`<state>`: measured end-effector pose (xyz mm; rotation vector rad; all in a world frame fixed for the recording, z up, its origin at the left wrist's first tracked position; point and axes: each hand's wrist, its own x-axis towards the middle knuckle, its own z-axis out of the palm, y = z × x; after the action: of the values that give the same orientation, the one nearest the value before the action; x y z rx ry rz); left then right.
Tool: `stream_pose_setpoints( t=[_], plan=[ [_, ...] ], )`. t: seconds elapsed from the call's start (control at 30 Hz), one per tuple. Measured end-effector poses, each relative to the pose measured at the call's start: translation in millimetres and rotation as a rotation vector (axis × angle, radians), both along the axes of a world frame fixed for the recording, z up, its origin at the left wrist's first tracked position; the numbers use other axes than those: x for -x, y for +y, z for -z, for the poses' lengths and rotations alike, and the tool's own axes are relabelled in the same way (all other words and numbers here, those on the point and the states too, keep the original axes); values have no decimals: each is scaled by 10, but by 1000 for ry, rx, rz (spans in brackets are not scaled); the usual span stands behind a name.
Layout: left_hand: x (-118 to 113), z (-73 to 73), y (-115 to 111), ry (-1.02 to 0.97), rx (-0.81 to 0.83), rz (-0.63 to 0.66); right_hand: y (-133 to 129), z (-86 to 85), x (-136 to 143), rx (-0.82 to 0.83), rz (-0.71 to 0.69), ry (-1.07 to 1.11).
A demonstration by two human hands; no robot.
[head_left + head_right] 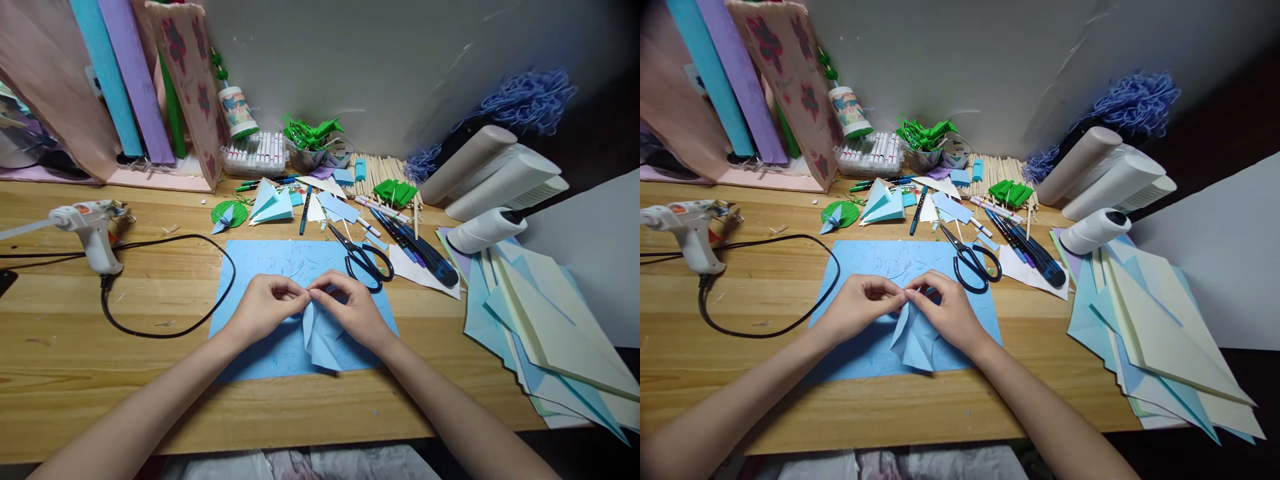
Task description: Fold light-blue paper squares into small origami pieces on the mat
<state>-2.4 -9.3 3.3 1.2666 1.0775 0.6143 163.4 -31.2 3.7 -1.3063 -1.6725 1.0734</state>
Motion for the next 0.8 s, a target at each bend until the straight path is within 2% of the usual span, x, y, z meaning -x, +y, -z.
stream_pose_setpoints(
  t=[0.17, 0.3, 0.47, 0.63, 0.8],
  plan=[
    [-37, -23, -41, 48, -88, -31, 7, -1, -12, -89, 3, -52],
    [-46, -24, -32, 16, -53, 24, -9, 14, 1, -115, 48, -42],
    [-49, -11, -32, 25, -47, 26, -21, 14, 16, -80, 73, 10],
    [-33, -6, -44, 43, -66, 7, 4, 19, -12, -17, -1, 24],
    [-31, -17, -54, 66, -66, 24, 5, 14, -11, -52, 6, 0]
  ],
)
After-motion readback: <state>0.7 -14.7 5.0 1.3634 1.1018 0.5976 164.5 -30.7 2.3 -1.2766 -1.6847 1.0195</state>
